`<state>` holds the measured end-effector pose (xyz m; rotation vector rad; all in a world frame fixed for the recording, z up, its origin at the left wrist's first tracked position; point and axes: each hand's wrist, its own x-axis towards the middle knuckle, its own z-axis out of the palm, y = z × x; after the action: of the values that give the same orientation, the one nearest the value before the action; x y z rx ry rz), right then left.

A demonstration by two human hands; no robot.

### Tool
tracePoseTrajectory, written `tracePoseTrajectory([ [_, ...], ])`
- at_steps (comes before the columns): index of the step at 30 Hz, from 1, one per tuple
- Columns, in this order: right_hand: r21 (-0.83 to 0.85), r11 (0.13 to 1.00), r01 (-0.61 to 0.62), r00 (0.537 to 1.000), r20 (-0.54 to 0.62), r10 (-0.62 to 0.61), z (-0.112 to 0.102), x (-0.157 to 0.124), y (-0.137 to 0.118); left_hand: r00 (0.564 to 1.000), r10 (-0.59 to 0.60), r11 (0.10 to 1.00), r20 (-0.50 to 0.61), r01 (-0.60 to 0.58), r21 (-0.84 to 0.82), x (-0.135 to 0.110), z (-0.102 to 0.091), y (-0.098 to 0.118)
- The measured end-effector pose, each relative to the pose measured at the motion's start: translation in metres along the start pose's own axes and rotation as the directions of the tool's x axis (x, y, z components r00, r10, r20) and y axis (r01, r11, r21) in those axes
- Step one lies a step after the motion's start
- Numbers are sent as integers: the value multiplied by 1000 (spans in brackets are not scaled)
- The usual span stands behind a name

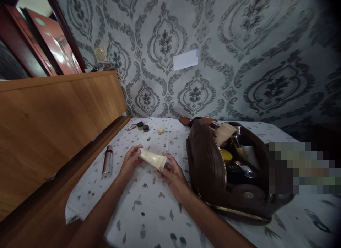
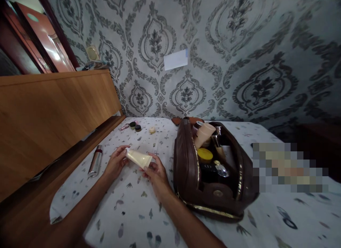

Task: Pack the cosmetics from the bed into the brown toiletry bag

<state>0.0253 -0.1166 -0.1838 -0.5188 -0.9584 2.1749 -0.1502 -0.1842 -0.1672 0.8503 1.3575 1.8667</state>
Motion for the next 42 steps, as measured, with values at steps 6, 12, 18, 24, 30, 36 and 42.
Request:
tracePoseTrajectory([
  [6,24,999,-30,999,-40,31,0,2,0,1000,-27,1000,-7,27,10,-1,6,3],
  [12,-16,998,-67,996,-60,66,2,1,-4,999,-49,997,16,48,60,2,5,-1],
  [18,2,993,-118,989,-93,118,2,4,-2,997,-47,997,61,43,69,3,6,3],
  [24,4,994,-110,993,-52,110,-1,4,-2,995,-47,995,84,39,95,-3,6,5],
  [30,9,998,-68,998,-1,68,2,0,-5,996,-7,985,90,-9,170,-2,1,0],
  [36,-9,999,-41,998,-44,40,4,0,-3,988,72,967,140,-103,234,-5,0,4],
  [42,0,1000,-2,997,-77,2,-2,3,5,988,72,964,137,-105,244,-8,1,7],
])
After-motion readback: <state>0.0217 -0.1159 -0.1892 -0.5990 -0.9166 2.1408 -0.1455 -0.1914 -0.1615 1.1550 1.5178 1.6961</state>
